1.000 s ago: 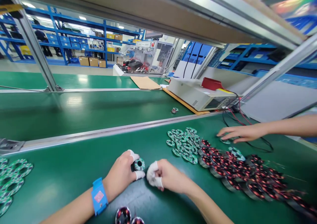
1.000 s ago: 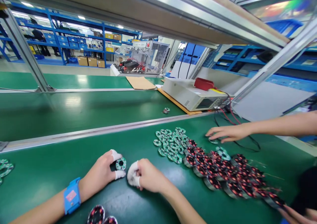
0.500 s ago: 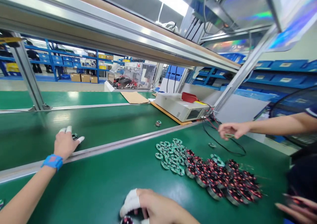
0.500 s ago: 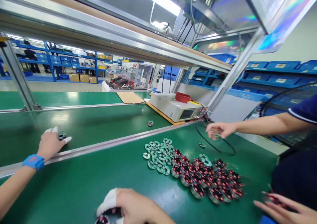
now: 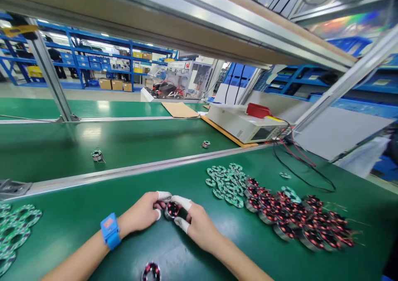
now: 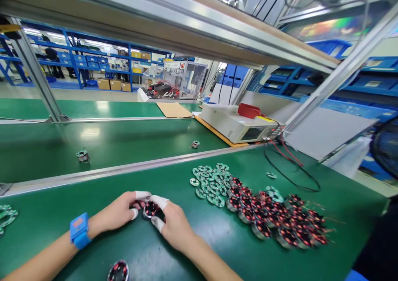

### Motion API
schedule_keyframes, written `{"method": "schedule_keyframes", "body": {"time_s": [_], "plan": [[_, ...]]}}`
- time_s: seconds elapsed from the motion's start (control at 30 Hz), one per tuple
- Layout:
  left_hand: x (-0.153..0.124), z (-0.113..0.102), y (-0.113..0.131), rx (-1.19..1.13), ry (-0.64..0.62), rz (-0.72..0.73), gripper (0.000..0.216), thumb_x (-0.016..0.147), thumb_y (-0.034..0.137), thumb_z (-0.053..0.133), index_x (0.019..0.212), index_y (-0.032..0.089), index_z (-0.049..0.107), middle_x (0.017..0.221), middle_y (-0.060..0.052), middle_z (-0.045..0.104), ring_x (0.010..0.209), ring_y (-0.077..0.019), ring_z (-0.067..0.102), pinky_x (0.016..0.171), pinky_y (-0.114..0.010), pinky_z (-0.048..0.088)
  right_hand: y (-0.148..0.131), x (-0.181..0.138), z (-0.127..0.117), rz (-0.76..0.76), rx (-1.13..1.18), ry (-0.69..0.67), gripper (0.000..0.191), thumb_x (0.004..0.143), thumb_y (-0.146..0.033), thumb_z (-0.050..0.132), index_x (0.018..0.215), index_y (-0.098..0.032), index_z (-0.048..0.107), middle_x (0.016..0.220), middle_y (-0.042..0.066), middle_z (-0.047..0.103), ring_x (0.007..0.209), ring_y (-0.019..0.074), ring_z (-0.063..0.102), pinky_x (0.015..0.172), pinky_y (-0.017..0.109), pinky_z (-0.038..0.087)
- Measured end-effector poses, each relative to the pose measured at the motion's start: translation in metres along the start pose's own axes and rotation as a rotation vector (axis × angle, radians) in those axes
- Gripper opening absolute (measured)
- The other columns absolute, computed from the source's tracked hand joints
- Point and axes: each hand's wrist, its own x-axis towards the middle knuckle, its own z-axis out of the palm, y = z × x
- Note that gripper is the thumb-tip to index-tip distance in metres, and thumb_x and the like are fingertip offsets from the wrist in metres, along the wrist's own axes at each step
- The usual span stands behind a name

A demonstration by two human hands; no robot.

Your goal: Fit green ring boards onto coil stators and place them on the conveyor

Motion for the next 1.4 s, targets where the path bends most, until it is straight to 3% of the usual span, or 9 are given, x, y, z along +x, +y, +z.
{"method": "schedule_keyframes", "body": {"time_s": [0.13,0.3,0.47,0.6,0.73,0.93,1.13,1.27,1.4], "plan": [[-0.001,0.003,-0.002,0.072,0.044,0.003,0.063,0.058,0.002,0.052,0.119,0.017,0.054,0.095,-0.002,0.062,0.08,-0.0166,0.053,0.075,-0.027,0.044,0.009,-0.002,0.008,0.009,-0.045,0.046,0.056,0.077,-0.013,0.051,0.132,-0.02,0.043,0.105,0.009,0.065,0.094,0.0238,0.06,0.078,0.037,0.05],[-0.001,0.012,0.001,0.24,0.17,0.085,0.041,0.064,0.013,0.064,0.104,0.019,0.059,0.096,-0.003,0.06,0.088,-0.0197,0.052,0.081,-0.03,0.04,-0.001,0.0,0.008,-0.086,-0.08,0.131,0.053,0.073,-0.01,0.056,0.124,-0.023,0.05,0.115,0.009,0.057,0.097,0.0224,0.056,0.079,0.036,0.051],[-0.001,0.014,0.003,0.409,0.204,0.054,0.034,0.066,0.017,0.064,0.099,0.02,0.056,0.09,-0.003,0.058,0.084,-0.0202,0.05,0.074,-0.028,0.039,-0.023,0.006,0.008,-0.225,-0.191,0.182,0.043,0.071,-0.022,0.07,0.112,-0.021,0.057,0.099,0.009,0.06,0.088,0.0227,0.055,0.074,0.035,0.05],[-0.003,0.009,0.005,0.454,0.1,0.076,0.022,0.064,0.017,0.065,0.085,0.021,0.059,0.078,0.0,0.056,0.076,-0.0176,0.049,0.065,-0.024,0.036,-0.027,0.007,0.011,-0.397,-0.278,0.248,0.016,0.081,-0.019,0.058,0.096,-0.021,0.064,0.081,0.005,0.065,0.071,0.018,0.053,0.061,0.028,0.045],[-0.003,0.008,0.006,0.511,0.097,0.073,0.012,0.064,0.014,0.062,0.074,0.019,0.059,0.073,0.0,0.055,0.074,-0.0164,0.049,0.063,-0.024,0.035,-0.024,0.004,0.013,-0.498,-0.372,0.306,0.023,0.087,-0.012,0.043,0.08,-0.018,0.065,0.066,0.004,0.06,0.061,0.0162,0.048,0.053,0.027,0.037],[-0.004,0.013,0.003,0.626,0.181,-0.001,0.014,0.07,0.008,0.051,0.075,0.018,0.059,0.077,-0.004,0.059,0.078,-0.0179,0.052,0.069,-0.026,0.038,-0.031,-0.001,0.018,-0.631,-0.492,0.059,0.041,0.094,-0.016,0.029,0.067,-0.018,0.059,0.065,0.005,0.059,0.062,0.0166,0.05,0.052,0.027,0.039],[-0.005,0.014,0.004,0.577,0.215,-0.09,0.005,0.07,0.018,0.058,0.072,0.018,0.053,0.075,-0.003,0.056,0.072,-0.0183,0.052,0.064,-0.027,0.038,-0.026,-0.005,-0.002,-0.515,-0.383,0.007,0.029,0.093,-0.027,0.036,0.092,-0.02,0.065,0.076,0.005,0.067,0.069,0.0171,0.059,0.061,0.028,0.049],[-0.006,0.014,0.009,0.52,0.186,-0.135,0.025,0.062,0.03,0.07,0.077,0.017,0.055,0.078,-0.003,0.055,0.077,-0.0213,0.052,0.067,-0.029,0.039,0.018,0.008,-0.043,0.097,-0.533,0.395,0.025,0.089,-0.024,0.043,0.095,-0.023,0.067,0.091,0.007,0.067,0.088,0.0214,0.06,0.081,0.037,0.049],[-0.009,0.001,0.013,0.458,0.123,-0.132,0.032,0.059,0.021,0.069,0.088,0.016,0.057,0.084,-0.004,0.056,0.081,-0.0219,0.053,0.071,-0.03,0.04,0.052,0.02,-0.065,0.197,-0.605,0.376,0.018,0.078,-0.013,0.055,0.085,-0.017,0.071,0.098,0.015,0.064,0.098,0.0298,0.054,0.086,0.047,0.044]]}}
